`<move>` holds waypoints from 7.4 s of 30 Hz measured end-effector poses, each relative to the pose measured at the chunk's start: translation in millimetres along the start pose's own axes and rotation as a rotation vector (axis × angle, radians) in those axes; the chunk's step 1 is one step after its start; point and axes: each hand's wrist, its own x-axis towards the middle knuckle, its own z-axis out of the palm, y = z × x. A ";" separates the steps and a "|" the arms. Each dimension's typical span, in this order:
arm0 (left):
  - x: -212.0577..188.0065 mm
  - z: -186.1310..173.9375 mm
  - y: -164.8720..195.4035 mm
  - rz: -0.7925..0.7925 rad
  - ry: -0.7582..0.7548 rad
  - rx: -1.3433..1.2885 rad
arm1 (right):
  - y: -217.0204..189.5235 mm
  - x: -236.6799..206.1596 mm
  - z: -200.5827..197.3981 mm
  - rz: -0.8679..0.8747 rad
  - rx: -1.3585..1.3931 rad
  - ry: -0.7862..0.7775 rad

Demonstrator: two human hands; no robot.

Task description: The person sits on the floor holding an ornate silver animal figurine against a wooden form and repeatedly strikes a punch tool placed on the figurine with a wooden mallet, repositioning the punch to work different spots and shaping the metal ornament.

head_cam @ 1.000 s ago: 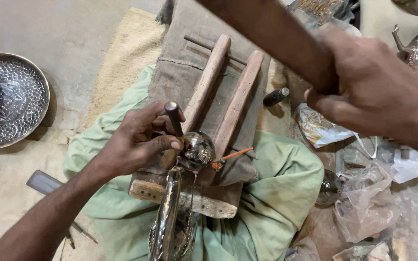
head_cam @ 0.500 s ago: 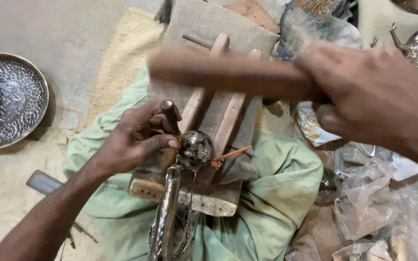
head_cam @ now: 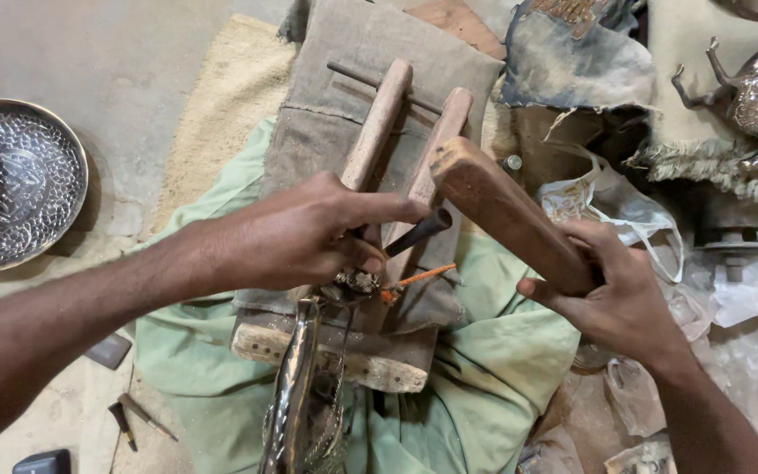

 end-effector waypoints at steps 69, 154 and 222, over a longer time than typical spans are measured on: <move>-25.9 12.0 -64.6 0.047 0.194 -0.300 | -85.2 106.9 -69.9 -0.191 -0.538 -0.370; 22.2 -7.0 3.8 -0.153 0.029 -0.012 | 32.1 -19.3 61.4 0.337 0.246 0.058; 39.0 -17.9 -4.1 0.029 -0.215 -0.039 | 31.0 -91.4 96.8 0.277 -0.032 0.433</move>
